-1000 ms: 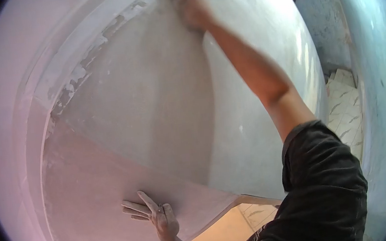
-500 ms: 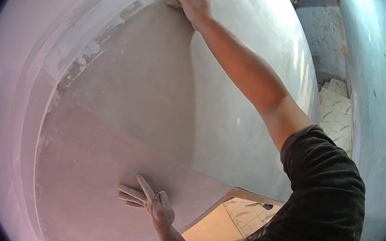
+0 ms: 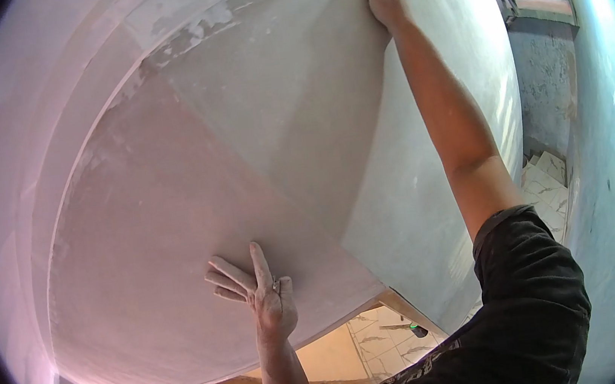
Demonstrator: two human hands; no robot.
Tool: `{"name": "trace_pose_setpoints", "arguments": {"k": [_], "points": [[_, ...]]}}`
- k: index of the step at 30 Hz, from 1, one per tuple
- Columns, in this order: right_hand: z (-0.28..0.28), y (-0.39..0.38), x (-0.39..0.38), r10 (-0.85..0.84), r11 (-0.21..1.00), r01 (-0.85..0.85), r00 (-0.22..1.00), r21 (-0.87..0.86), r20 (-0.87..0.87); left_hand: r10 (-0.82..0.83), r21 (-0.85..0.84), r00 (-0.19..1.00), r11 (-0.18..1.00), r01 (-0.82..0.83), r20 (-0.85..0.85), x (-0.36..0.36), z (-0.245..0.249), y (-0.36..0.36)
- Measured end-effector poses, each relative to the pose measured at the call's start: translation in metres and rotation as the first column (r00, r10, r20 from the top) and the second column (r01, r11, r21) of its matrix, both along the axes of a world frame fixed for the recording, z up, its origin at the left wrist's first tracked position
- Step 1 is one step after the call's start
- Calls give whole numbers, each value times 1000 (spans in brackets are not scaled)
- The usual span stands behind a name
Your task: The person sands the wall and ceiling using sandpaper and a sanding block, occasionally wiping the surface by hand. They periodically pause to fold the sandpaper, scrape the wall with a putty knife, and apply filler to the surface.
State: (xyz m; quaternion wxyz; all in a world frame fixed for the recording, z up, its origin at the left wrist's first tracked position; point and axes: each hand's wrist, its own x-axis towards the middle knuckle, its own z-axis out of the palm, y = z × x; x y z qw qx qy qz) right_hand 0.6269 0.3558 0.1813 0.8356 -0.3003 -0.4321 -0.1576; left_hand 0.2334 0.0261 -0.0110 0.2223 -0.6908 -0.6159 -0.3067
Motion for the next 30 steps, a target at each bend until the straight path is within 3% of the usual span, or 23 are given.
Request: {"name": "trace_pose_setpoints", "arguments": {"k": [1, 2, 5, 7, 8, 9, 10, 12, 13, 15, 16, 19, 20, 23, 24, 26, 27, 29, 30], "points": [[4, -6, 2, 117, 992, -117, 993, -51, -17, -9, 7, 1000, 1000, 9, 3, 2, 1, 0], [5, -9, 4, 122, 991, -122, 992, -50, -8, -19, 15, 1000, 1000, 19, 5, 4, 2, 0], [10, -28, -6, 14, 985, -24, 998, -171, -59, -30, 11, 999, 999, 30, 12, 9, 7, -1], [17, -43, -18, 209, 951, -245, 959, -187, -193, -41, 2, 999, 999, 41, 21, 8, 8, -4], [17, -3, -21, 154, 982, -146, 985, -119, 70, -48, -1, 998, 999, 48, 34, 8, 7, -5], [10, -28, -75, -65, 989, 94, 971, -118, 230, -58, -4, 997, 998, 58, 46, 9, 8, -3], [4, -65, -126, -137, 975, 98, 971, 198, 198, -67, -1, 997, 998, 68, 48, 11, 8, -1], [2, -148, -165, -122, 926, -48, 902, 375, 415, -28, -9, 999, 1000, 28, 37, 10, 6, -2], [4, -153, -157, -114, 929, -50, 904, 367, 411, -23, -18, 999, 1000, 24, 32, 8, 6, -2], [10, -147, -132, 248, 960, -280, 870, 13, 427, -75, 10, 996, 997, 75, 50, 9, 6, -2], [15, -149, -129, 87, 965, -180, 906, 192, 414, -72, 14, 996, 997, 71, 57, 11, 6, -2], [7, -163, -143, -21, 978, -82, 875, 189, 484, -57, 24, 998, 998, 56, 36, 13, 6, -3], [6, -164, -151, -131, 984, 59, 885, 170, 447, -60, 22, 997, 998, 59, 42, 11, 5, -4], [15, -170, -183, -271, 950, 190, 896, 249, 351, -75, 18, 996, 997, 74, 49, 5, 5, -3], [15, -174, -193, -274, 950, 196, 897, 243, 347, -82, 14, 996, 997, 82, 47, 6, 5, -2], [14, -187, -210, -171, 845, -148, 836, 513, 522, -93, 26, 995, 995, 92, 32, 7, 6, 0], [11, -179, -202, -163, 847, -151, 838, 509, 521, -90, 42, 996, 995, 89, 23, 6, 6, -2], [1, -131, -161, -209, 957, 35, 772, 287, 601, -68, 18, 997, 998, 67, 31, 9, 8, -2], [-1, -101, -132, -181, 973, 71, 825, 220, 535, -54, 1, 998, 999, 54, 44, 7, 9, -4]]}}
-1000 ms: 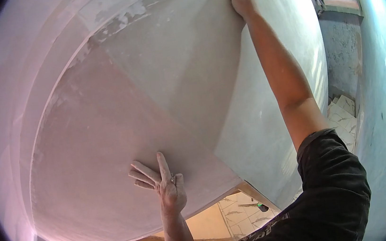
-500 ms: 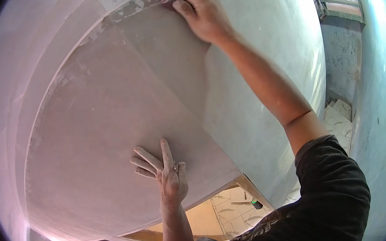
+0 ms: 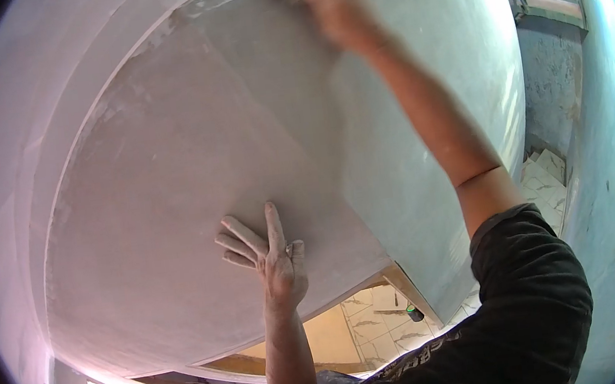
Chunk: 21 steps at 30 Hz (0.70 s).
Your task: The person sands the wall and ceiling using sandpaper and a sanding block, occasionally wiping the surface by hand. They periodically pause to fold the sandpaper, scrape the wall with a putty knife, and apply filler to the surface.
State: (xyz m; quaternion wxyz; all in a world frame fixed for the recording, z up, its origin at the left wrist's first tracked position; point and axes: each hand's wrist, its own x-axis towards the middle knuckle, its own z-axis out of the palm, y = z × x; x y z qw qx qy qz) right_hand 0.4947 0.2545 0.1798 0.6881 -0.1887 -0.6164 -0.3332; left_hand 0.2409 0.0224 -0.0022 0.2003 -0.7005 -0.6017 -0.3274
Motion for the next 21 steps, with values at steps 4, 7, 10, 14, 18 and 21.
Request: {"name": "trace_pose_setpoints", "arguments": {"k": [4, 7, 10, 14, 18, 21], "points": [[1, 35, 35, 236, 964, -259, 936, -58, -261, 10, 9, 1000, 1000, -9, -25, 1, -1, 1], [6, -3, 5, 69, 989, -82, 992, -121, -108, 12, 51, 1000, 999, -11, -25, 7, -3, 6], [0, -14, -9, 96, 986, -103, 993, -133, -62, 47, 36, 999, 998, -46, -10, 4, -1, 1], [4, -33, -9, 93, 934, -138, 985, -329, -149, 25, 60, 1000, 998, -24, -15, 1, -6, -1], [-8, -41, -26, 35, 998, -28, 990, -50, 136, -18, 150, 999, 988, 22, -29, -2, -12, 0], [-6, 69, 84, -32, 976, 5, 992, -219, -119, 124, 82, 991, 988, -128, 57, -6, -11, 8]]}}
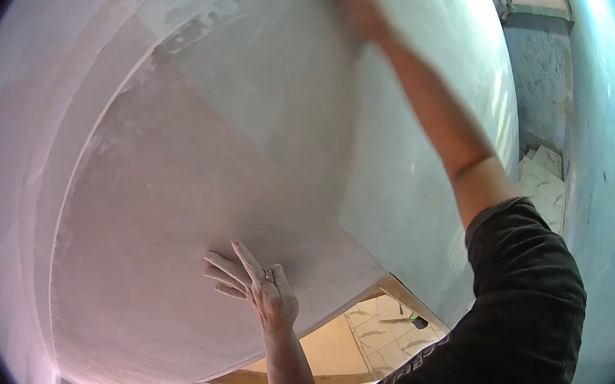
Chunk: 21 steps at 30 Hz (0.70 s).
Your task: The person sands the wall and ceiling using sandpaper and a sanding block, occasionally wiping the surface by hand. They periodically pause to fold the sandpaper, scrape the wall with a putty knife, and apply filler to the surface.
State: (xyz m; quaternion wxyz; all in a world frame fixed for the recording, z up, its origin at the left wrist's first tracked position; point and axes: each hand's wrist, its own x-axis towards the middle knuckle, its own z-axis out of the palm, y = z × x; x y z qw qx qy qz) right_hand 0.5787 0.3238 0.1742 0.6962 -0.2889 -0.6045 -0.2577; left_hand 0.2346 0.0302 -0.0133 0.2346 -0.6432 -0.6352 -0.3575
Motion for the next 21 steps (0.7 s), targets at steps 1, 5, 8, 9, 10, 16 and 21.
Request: {"name": "trace_pose_setpoints", "arguments": {"k": [1, 5, 8, 9, 10, 16, 21], "points": [[-4, 53, 54, 153, 988, -149, 955, 37, -254, 8, -1, 1000, 1000, -8, -20, -3, -3, 4], [12, 18, 61, -38, 983, -21, 948, -182, -316, 69, -28, 995, 997, -71, -75, -3, -5, 0], [-22, -18, -29, -24, 993, 30, 998, 115, -51, 27, -31, 998, 999, -28, -53, -4, -6, -1], [-30, -39, -47, 17, 981, -31, 997, 191, 77, 71, -29, 997, 997, -72, -35, -5, -6, -6], [-29, -46, -49, 117, 987, -121, 992, 108, 41, 34, -48, 998, 998, -36, -46, -4, -3, -7], [-19, -141, -140, 293, 949, -307, 944, 76, 149, -43, 4, 997, 999, 43, -65, -13, -4, -7], [37, -183, -188, -103, 841, -242, 806, 484, 583, -113, 39, 992, 993, 115, -56, -19, -15, -13]]}}
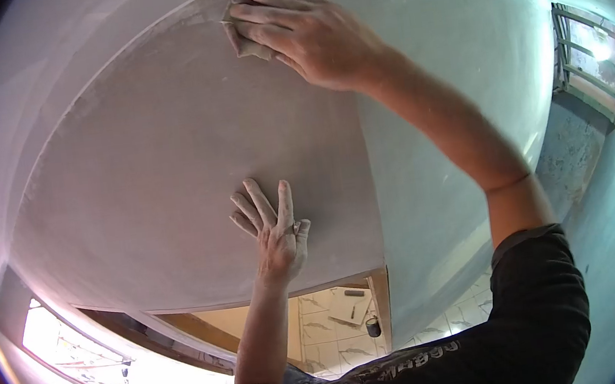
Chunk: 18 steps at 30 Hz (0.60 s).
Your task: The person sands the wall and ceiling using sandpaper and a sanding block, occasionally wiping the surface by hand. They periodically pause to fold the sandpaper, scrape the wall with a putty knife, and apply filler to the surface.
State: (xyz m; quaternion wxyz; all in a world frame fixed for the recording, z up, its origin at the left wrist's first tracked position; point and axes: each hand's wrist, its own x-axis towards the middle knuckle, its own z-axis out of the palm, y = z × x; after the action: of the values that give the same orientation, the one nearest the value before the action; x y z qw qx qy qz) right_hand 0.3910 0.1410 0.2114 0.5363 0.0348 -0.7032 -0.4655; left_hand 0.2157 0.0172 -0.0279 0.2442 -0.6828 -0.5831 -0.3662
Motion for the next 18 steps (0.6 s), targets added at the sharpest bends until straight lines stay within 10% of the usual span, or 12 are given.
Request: {"name": "trace_pose_setpoints", "arguments": {"k": [8, 13, 16, 18], "points": [[6, 25, 79, -222, 960, 211, 974, -184, -39, 33, 1, 999, 999, -33, 24, -10, -9, 2], [7, 23, 42, 131, 991, -132, 991, -9, -27, 20, 18, 998, 1000, -21, 51, -9, -14, 9], [-16, 59, 70, -58, 943, 17, 992, -333, -113, 11, 22, 998, 1000, -12, 58, -17, -16, 4], [-30, 65, 74, 83, 736, -399, 855, -547, -513, -6, 3, 999, 1000, 6, 45, -14, -16, 8]]}}
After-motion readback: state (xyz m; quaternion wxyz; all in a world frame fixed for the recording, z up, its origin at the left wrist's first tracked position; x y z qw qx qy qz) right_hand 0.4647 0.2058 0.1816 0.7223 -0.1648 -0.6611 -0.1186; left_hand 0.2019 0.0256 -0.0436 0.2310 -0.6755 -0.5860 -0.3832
